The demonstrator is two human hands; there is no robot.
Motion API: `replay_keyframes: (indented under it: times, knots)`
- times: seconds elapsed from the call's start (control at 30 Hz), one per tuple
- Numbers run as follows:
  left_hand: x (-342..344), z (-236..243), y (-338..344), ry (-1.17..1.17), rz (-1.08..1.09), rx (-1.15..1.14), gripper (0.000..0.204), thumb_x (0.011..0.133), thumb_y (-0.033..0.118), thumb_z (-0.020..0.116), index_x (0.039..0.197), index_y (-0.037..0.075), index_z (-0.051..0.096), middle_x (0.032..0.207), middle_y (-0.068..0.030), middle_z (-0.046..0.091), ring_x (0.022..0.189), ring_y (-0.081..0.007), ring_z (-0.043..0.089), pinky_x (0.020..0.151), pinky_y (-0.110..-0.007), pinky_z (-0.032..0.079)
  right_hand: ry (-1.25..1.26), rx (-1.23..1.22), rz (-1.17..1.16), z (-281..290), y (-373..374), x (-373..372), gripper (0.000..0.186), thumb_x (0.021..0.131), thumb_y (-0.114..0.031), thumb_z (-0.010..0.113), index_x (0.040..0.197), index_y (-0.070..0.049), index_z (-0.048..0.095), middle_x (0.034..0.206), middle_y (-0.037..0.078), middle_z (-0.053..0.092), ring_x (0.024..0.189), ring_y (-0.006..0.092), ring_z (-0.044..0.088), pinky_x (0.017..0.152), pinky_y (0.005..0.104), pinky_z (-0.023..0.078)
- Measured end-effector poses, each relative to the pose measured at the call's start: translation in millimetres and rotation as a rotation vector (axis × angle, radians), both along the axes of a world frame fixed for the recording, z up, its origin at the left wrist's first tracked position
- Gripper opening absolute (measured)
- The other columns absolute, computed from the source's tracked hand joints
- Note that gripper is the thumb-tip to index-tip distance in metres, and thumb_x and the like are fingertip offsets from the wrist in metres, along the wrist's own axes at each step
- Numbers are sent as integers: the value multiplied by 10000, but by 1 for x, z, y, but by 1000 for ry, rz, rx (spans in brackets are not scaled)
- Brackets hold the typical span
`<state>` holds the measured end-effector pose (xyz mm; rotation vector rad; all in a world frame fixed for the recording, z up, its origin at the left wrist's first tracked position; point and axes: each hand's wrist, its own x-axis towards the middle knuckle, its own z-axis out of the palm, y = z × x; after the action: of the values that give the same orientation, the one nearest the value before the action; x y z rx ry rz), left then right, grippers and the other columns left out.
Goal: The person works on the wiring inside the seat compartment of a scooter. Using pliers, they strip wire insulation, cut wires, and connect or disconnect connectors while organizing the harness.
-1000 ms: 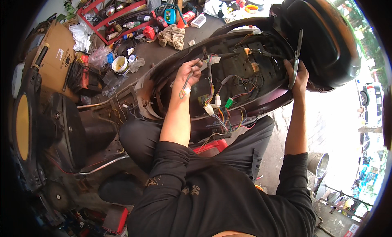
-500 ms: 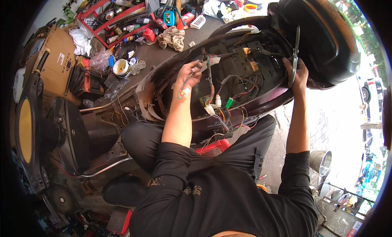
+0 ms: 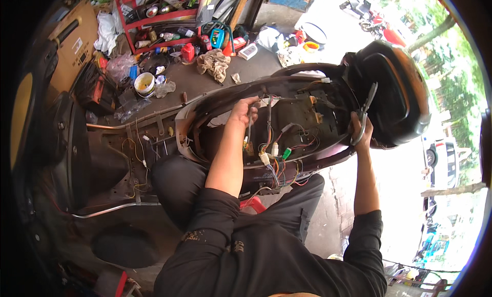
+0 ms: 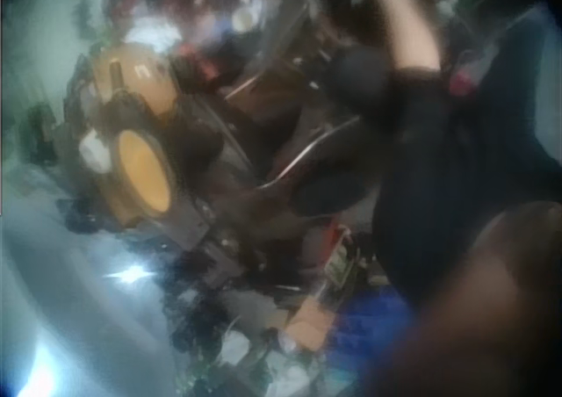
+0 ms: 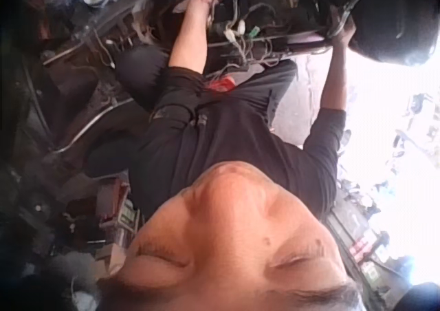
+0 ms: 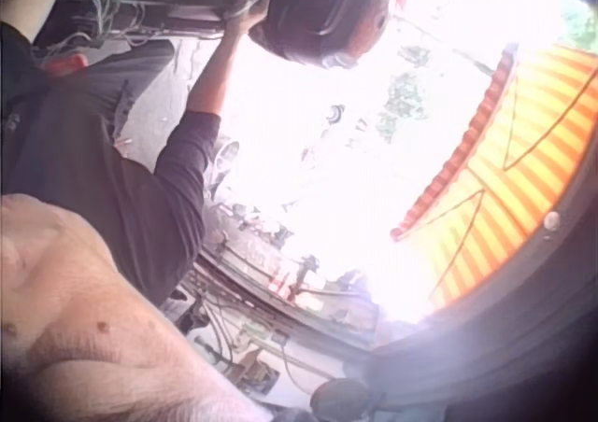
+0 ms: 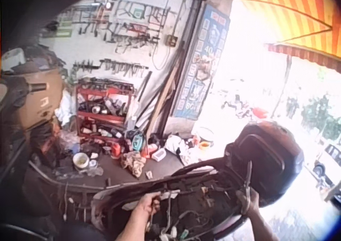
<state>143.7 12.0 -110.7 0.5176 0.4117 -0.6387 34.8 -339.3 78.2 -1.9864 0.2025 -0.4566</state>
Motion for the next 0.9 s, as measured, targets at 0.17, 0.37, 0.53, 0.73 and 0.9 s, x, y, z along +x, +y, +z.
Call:
replay_keyframes:
  times: [0.17, 0.37, 0.53, 0.73, 0.9]
  knots:
    - [5, -8, 13, 0, -10, -35, 146, 932, 243, 621, 813, 159, 610, 665, 49, 635, 462, -53, 496, 408, -256, 342, 193, 518, 346, 28, 98, 0, 415, 1011, -465, 526, 1004, -54, 578, 737, 55, 563, 598, 156, 536, 551, 287, 454]
    - [-1, 2, 7, -25, 58, 203, 120, 866, 229, 690, 776, 166, 642, 668, 32, 643, 465, -78, 480, 423, -285, 308, 881, 793, 424, -13, 210, -13, 563, 982, -643, 455, 888, -95, 551, 714, 65, 559, 562, 212, 546, 537, 368, 483]
    - [-7, 16, 3, -103, 220, 325, 84, 807, 177, 722, 767, 108, 694, 668, -10, 658, 466, -83, 480, 415, -261, 305, 1003, 565, 456, -52, 224, -11, 684, 911, -749, 476, 865, -72, 558, 664, 59, 540, 569, 201, 553, 521, 353, 471]
    - [0, 15, -1, -121, 280, 370, 79, 800, 132, 715, 772, 58, 705, 656, -32, 657, 453, -100, 478, 428, -250, 325, 1015, 413, 421, -71, 233, 1, 749, 888, -756, 511, 846, -9, 539, 572, 123, 556, 463, 250, 555, 436, 375, 447]
    - [6, 7, -1, -268, 296, 620, 180, 792, 134, 732, 677, 9, 670, 633, -53, 629, 478, -131, 497, 464, -305, 373, 1020, 464, 318, -79, 235, 7, 745, 853, -758, 568, 842, -14, 531, 597, 110, 545, 464, 257, 552, 412, 391, 452]
